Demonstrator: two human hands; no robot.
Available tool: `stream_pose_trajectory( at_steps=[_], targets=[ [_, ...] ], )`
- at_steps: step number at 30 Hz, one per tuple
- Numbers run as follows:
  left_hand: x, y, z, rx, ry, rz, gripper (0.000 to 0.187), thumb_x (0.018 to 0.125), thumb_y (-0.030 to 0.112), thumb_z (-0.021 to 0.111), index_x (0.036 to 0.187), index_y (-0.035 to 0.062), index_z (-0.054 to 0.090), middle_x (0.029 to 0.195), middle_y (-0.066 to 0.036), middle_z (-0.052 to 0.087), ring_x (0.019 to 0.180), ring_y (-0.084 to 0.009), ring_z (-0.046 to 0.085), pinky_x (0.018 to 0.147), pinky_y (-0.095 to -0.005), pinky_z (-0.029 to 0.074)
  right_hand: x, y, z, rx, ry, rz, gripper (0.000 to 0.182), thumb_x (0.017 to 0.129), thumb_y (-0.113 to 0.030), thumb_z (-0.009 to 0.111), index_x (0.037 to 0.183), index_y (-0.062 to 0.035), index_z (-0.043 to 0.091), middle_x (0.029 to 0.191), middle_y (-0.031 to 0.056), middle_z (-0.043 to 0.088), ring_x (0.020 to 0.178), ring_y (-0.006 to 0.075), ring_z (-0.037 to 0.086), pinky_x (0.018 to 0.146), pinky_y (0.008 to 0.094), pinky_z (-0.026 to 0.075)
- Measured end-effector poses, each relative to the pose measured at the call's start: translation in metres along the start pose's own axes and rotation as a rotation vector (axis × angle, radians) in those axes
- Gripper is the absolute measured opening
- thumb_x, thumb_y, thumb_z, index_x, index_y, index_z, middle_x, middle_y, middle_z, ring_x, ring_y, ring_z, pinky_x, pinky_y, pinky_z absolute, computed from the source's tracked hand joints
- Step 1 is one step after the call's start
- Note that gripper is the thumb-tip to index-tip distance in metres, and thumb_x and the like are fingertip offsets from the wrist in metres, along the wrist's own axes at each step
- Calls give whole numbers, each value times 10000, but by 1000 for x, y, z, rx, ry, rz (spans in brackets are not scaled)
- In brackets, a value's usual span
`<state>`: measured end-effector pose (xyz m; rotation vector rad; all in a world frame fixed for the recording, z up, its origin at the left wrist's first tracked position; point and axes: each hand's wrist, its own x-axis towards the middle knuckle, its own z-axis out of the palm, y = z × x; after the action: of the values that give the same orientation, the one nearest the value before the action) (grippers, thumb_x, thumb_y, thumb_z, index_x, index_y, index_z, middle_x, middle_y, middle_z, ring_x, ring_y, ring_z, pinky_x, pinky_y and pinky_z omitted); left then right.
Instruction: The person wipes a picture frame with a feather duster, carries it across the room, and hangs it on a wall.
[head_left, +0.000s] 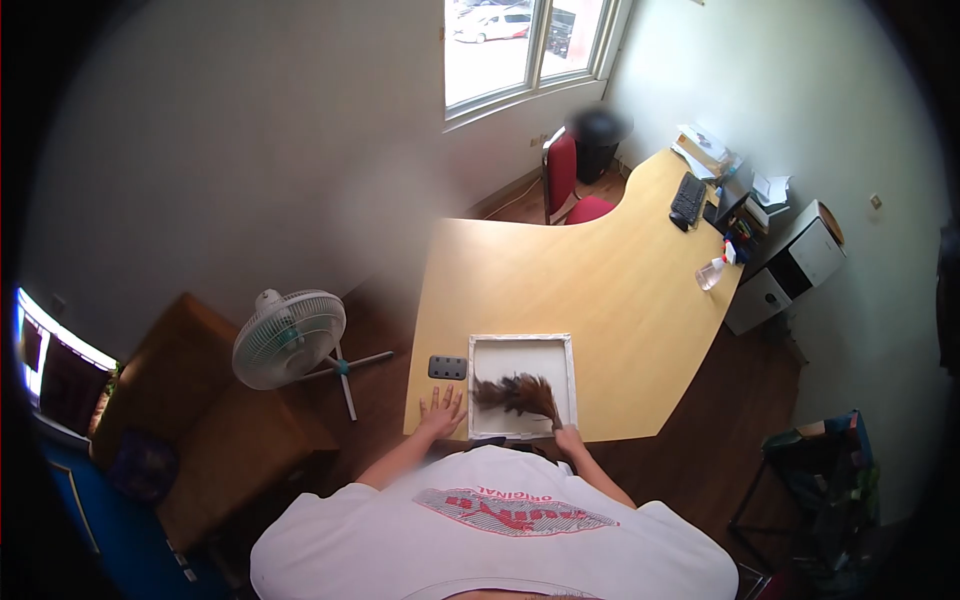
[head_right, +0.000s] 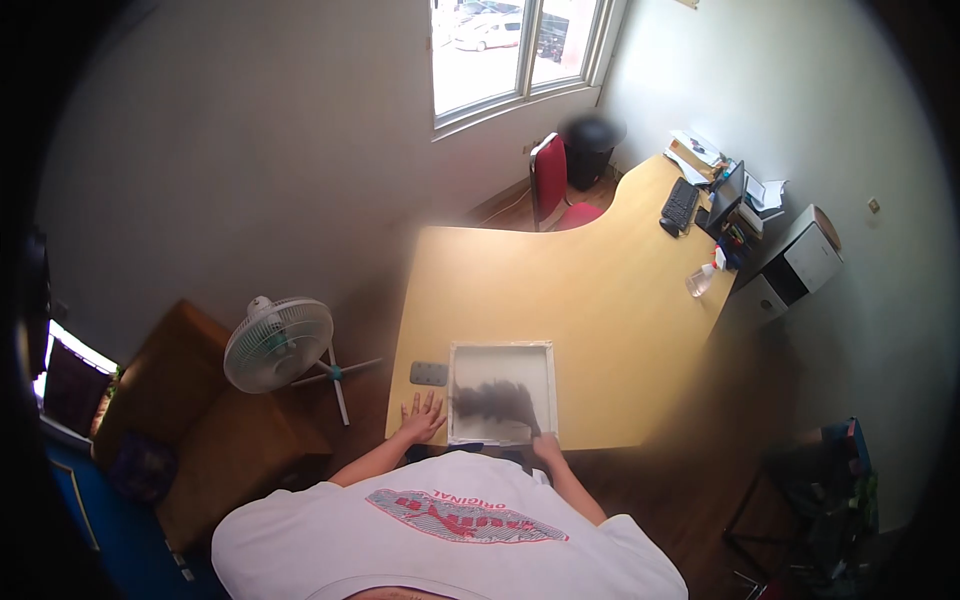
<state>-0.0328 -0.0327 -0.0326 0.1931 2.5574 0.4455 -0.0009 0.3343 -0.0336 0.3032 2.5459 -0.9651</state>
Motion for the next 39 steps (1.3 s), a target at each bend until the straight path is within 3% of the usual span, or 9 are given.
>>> stream_pose_trajectory(
  at_steps=[4,9,12,16,21,26,32,37,39],
  targets=[
    [-11,9,8,2,-8,-75,707,966,603,284,1551,260,84,1619,0,-84,1479,-328,-95,1110,-669,-29,42,9,3,203,187,243,446,843,-297,513,845,129,646,794,334,641,836,458,657,720,506,491],
    [-24,18,22,-60,29,-149,740,955,612,314,1552,253,66,1617,-11,-100,1477,-332,-101,1110,-666,-34,74,15,-3,44,150,-90,466,894,-323,492,843,111,654,757,338,630,801,491,642,726,518,481],
    [-27,19,27,-86,30,-156,750,950,625,309,1553,252,65,1616,-18,-106,1477,-332,-106,1112,-658,-42,67,-6,-12,458,71,386,476,905,-330,481,856,114,646,815,344,629,869,506,621,772,523,467],
    [-26,17,21,-92,4,-158,767,942,649,296,1553,251,58,1615,-25,-111,1476,-332,-110,1112,-653,-53,58,11,3,-57,135,-214,480,900,-340,493,866,114,645,743,322,629,739,455,657,650,515,488],
    [-29,6,15,-47,-57,-71,796,928,682,287,1553,254,44,1615,-24,-115,1473,-336,-120,1107,-655,-64,34,33,31,149,119,184,492,889,-343,505,870,132,633,874,386,605,934,507,606,795,515,476],
    [-28,-7,13,-14,-70,1,793,928,682,288,1552,259,41,1615,-22,-113,1474,-333,-119,1105,-656,-74,-24,16,19,-196,-54,-80,371,821,-229,506,957,78,663,1018,324,630,1023,451,609,875,500,477],
    [-26,-19,6,19,-92,94,777,934,672,284,1552,264,47,1616,-17,-103,1475,-324,-122,1097,-660,-95,-46,-15,32,107,283,444,369,835,-263,502,979,34,667,1009,301,644,1030,448,610,863,503,477],
    [-24,-30,1,31,-110,155,758,940,662,278,1551,271,60,1617,-12,-98,1476,-317,-122,1094,-661,-102,-61,-9,35,-66,41,222,387,819,-250,528,971,78,667,1050,325,631,1059,457,596,907,505,472],
    [-23,-34,-1,53,-108,190,750,941,660,276,1551,276,67,1618,-11,-92,1476,-313,-123,1095,-658,-105,-63,-8,40,114,319,373,367,809,-232,530,946,82,661,1001,328,638,1027,457,608,882,517,478]
  ],
)
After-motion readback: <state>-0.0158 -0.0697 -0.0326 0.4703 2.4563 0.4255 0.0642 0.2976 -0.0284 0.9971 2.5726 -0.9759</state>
